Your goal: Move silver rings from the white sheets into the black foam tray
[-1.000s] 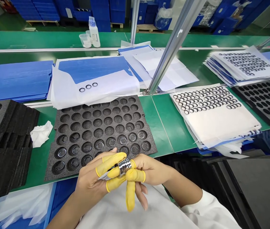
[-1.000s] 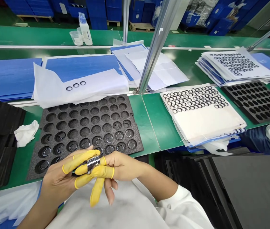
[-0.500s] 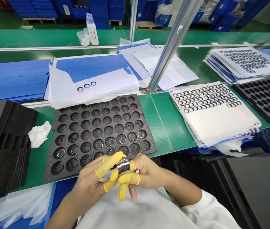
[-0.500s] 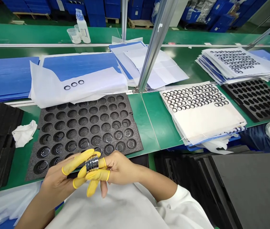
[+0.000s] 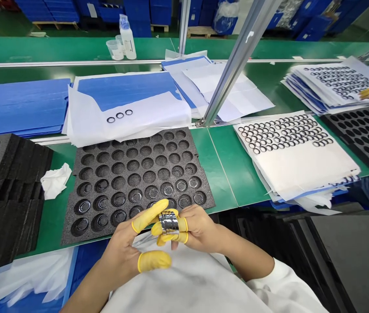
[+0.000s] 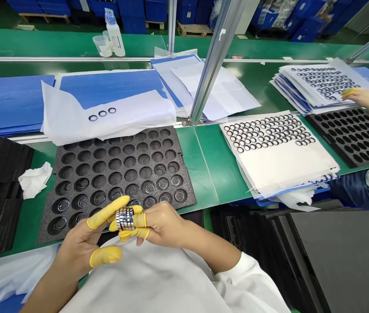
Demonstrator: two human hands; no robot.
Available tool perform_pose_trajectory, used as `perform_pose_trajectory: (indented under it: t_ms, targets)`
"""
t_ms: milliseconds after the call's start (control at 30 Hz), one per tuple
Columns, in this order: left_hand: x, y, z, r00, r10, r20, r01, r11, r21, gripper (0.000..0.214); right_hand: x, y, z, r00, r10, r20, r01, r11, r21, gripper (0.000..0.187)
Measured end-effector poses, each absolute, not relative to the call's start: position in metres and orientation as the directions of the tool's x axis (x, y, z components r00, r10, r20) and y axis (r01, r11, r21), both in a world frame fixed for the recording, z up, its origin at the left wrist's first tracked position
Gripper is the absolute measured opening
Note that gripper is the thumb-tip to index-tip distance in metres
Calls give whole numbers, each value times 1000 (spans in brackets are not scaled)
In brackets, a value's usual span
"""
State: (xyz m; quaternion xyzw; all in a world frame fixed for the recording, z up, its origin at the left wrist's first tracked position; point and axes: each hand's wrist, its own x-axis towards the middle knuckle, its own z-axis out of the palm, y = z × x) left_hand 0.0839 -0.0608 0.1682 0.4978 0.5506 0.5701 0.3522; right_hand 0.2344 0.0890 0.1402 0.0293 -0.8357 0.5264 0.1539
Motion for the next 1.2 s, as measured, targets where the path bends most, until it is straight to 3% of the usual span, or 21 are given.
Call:
perform_pose_trajectory:
  t_ms: [133,233,333,467,600,733,933,1200]
  targets:
    - [91,-57,160,-410,897,165,175,-100,979,58,234,89,135,-964,49,262,-174,630,-757,22]
    - [93,-54,162,-427,883,196,225,-107,969,44,234,88,140,-967,70,246,-158,591,-791,23]
    - [91,-54,163,-400,893,208,251,-112,962,39,235,87,151,-969,128,212,-149,383,-912,30]
    - [90,-56,162,-406,872,275,327,-142,934,48,237,87,166,-995,102,20,-14,62,-998,37]
    - [91,-55,165,-446,829,338,438,-127,890,45,240,87,172,-988,-29,-150,152,-308,-939,51]
    - [92,-53,171,-429,795,428,562,-136,816,39,243,87,172,-971,-98,-217,236,-503,-831,64]
    - [93,-50,173,-384,771,508,639,-175,749,51,247,86,173,-971,-91,-220,233,-563,-793,63]
    - [93,-56,159,-341,771,538,590,-270,761,68,249,82,181,-987,27,-161,135,-421,-897,52]
